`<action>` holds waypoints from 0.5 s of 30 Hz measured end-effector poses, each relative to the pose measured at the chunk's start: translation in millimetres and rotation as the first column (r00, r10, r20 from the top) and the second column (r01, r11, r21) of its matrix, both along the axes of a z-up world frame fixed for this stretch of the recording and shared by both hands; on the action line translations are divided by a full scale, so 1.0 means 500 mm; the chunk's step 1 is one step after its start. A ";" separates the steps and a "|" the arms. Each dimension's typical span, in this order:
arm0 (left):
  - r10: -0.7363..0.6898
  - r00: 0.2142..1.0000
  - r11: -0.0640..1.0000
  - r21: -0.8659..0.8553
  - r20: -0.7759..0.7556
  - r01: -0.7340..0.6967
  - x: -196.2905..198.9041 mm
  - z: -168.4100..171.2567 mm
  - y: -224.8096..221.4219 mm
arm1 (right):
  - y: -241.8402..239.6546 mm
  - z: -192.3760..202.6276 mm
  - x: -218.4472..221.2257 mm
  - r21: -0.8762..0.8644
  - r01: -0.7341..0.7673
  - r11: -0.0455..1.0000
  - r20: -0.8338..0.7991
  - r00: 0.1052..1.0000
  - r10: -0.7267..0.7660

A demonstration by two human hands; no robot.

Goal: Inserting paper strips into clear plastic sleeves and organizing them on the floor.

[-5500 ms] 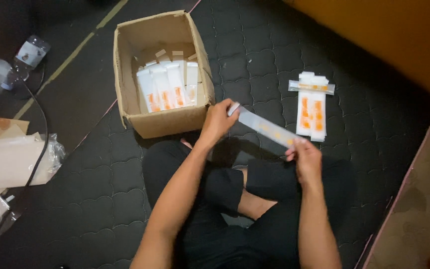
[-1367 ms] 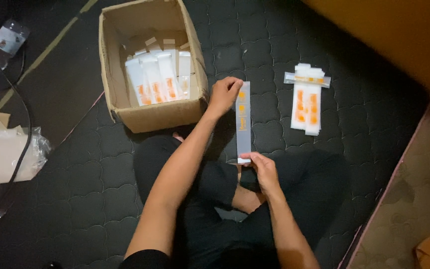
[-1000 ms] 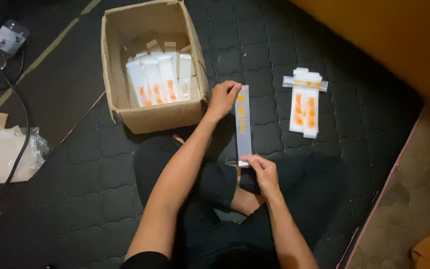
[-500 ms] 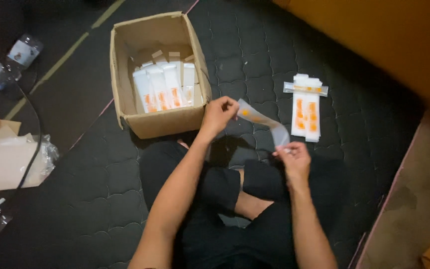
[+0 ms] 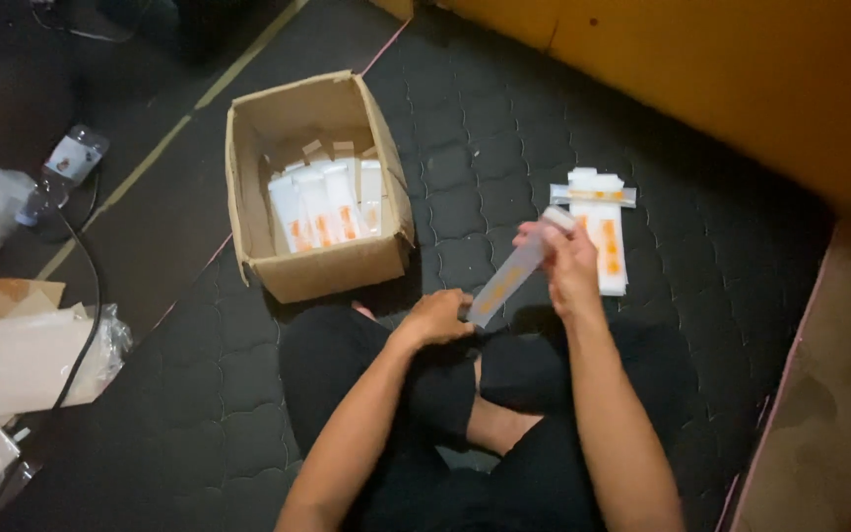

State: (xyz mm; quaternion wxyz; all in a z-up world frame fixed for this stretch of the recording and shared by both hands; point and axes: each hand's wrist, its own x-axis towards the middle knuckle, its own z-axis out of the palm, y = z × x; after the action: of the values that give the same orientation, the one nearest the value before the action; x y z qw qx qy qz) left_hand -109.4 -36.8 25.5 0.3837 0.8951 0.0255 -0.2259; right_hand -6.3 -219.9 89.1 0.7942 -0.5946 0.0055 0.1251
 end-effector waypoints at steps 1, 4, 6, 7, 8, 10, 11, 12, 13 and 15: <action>-0.002 1.000 1.000 0.004 0.005 0.002 0.009 0.030 0.006 | 0.017 0.029 -0.005 0.004 0.002 1.000 0.005 1.000 -0.002; 0.224 0.938 0.929 -0.351 0.265 -0.122 0.011 0.093 0.014 | 0.046 0.029 -0.019 -0.194 -0.061 0.979 0.057 0.996 0.073; 0.410 0.875 0.770 -0.611 0.258 -0.181 0.033 0.118 0.015 | 0.041 -0.057 0.017 -0.562 -0.166 0.810 0.071 0.966 0.247; 0.411 0.876 0.767 -0.615 0.252 -0.183 0.042 0.108 0.004 | 0.042 -0.063 0.006 -0.566 -0.167 0.808 0.066 0.967 0.247; 0.438 0.862 0.738 -0.650 0.255 -0.183 0.057 0.100 -0.006 | 0.044 -0.066 0.000 -0.533 -0.203 0.821 0.070 0.957 0.282; 0.460 0.850 0.706 -0.686 0.255 -0.176 0.081 0.107 -0.021 | 0.046 -0.076 -0.005 -0.503 -0.234 0.832 0.074 0.948 0.311; 0.486 0.852 0.720 -0.641 0.193 -0.266 0.090 0.120 -0.025 | 0.046 -0.085 -0.005 -0.418 -0.264 0.869 0.047 0.949 0.311; 0.513 0.848 0.730 -0.587 0.131 -0.351 0.098 0.133 -0.031 | 0.045 -0.094 -0.007 -0.329 -0.289 0.899 0.019 0.950 0.312; 0.507 0.852 0.730 -0.590 0.128 -0.346 0.108 0.135 -0.028 | 0.047 -0.084 -0.010 -0.332 -0.283 0.900 0.018 0.952 0.306; 0.489 0.862 0.653 -0.711 0.132 -0.261 0.117 0.135 -0.016 | 0.058 -0.068 -0.025 -0.157 -0.298 0.941 -0.104 0.953 0.285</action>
State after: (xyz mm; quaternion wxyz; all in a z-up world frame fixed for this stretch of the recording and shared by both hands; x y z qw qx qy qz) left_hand -51.0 -45.0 92.9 0.7171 0.6935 0.0683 0.0106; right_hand -18.8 -190.7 55.1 0.7122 -0.6493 -0.0403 0.2638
